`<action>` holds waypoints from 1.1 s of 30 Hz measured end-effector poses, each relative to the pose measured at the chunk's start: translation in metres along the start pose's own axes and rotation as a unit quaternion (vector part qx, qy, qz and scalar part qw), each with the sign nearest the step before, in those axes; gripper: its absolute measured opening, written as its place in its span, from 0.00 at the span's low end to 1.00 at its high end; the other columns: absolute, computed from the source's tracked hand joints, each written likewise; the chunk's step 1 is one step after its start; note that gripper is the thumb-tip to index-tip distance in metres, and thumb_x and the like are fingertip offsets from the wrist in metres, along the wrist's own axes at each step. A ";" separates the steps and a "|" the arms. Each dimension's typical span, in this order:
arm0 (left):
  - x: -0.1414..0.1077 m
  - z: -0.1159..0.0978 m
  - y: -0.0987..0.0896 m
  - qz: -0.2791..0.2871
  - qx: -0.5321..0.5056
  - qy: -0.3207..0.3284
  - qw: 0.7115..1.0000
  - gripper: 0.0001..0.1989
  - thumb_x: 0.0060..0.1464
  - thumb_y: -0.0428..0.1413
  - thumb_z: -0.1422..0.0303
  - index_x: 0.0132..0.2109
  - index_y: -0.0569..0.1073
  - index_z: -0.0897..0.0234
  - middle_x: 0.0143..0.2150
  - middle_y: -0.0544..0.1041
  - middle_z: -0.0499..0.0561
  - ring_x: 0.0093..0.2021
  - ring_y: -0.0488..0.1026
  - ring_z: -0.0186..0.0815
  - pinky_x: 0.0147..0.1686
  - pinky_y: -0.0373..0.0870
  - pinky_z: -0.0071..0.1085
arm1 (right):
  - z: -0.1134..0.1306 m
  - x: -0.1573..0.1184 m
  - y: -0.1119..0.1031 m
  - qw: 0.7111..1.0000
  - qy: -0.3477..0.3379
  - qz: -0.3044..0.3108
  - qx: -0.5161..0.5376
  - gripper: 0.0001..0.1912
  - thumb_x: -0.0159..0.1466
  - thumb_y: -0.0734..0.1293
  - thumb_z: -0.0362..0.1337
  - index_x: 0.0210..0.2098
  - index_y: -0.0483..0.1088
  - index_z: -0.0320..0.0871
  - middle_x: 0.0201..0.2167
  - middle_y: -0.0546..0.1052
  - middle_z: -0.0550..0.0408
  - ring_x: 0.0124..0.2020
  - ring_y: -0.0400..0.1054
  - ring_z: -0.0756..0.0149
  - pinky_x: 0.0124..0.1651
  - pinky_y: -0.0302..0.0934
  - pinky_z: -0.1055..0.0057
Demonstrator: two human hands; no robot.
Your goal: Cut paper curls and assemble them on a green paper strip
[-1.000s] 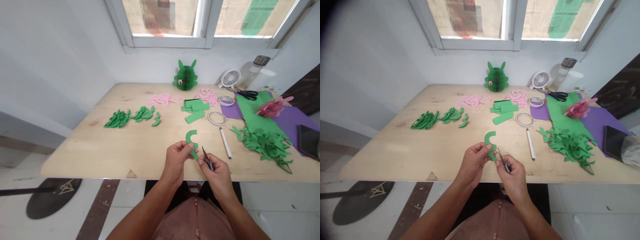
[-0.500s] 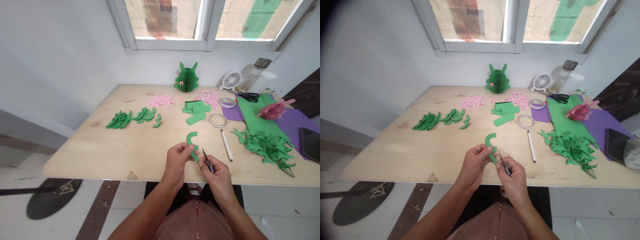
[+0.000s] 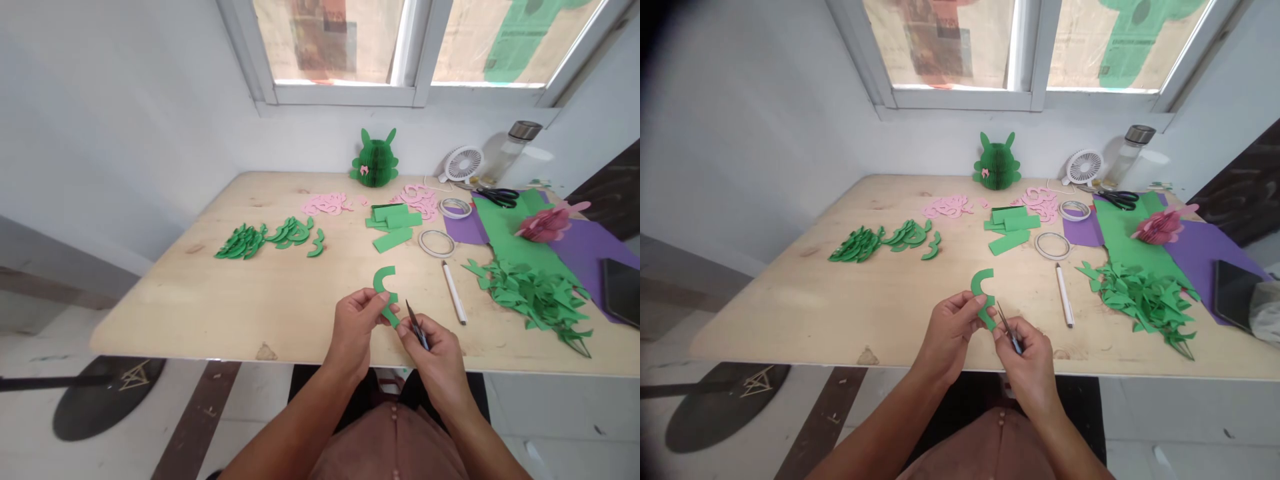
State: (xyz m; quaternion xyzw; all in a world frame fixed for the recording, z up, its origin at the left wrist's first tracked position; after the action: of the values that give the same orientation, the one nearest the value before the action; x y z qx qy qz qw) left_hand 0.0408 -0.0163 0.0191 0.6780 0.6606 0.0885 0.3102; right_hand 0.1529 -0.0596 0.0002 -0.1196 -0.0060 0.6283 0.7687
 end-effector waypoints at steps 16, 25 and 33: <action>-0.003 0.002 -0.004 -0.003 0.028 0.011 1.000 0.09 0.46 0.61 0.68 0.24 0.71 0.68 0.22 0.73 0.47 0.24 0.66 0.28 0.29 0.64 0.26 | 0.006 0.006 -0.004 0.999 -0.002 -0.022 0.043 0.11 0.56 0.68 0.44 0.31 0.73 0.42 0.25 0.75 0.55 0.28 0.65 0.66 0.26 0.55 0.74; -0.007 0.006 -0.004 0.013 0.050 0.017 0.999 0.08 0.44 0.62 0.69 0.23 0.72 0.68 0.22 0.72 0.47 0.25 0.65 0.28 0.29 0.63 0.25 | 0.008 0.016 0.000 0.998 -0.016 -0.024 0.057 0.09 0.55 0.69 0.42 0.26 0.71 0.41 0.21 0.72 0.58 0.23 0.60 0.71 0.25 0.54 0.76; -0.009 0.009 -0.003 0.011 0.060 0.015 0.998 0.09 0.44 0.62 0.67 0.23 0.73 0.67 0.21 0.72 0.46 0.25 0.65 0.27 0.29 0.63 0.25 | 0.010 0.015 -0.001 0.997 -0.023 -0.020 0.065 0.09 0.55 0.68 0.40 0.24 0.69 0.41 0.20 0.70 0.59 0.22 0.56 0.72 0.24 0.52 0.76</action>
State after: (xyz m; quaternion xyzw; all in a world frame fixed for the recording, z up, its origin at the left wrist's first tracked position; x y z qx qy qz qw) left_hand 0.0419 -0.0279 0.0132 0.7012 0.6616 0.0627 0.2582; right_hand 0.1555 -0.0438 0.0081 -0.0545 0.0149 0.6146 0.7868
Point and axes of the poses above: each hand's wrist, its own x-axis towards the middle knuckle, its own y-axis out of the palm, z = x × y, the point moved 1 cm from there along x, towards the middle knuckle
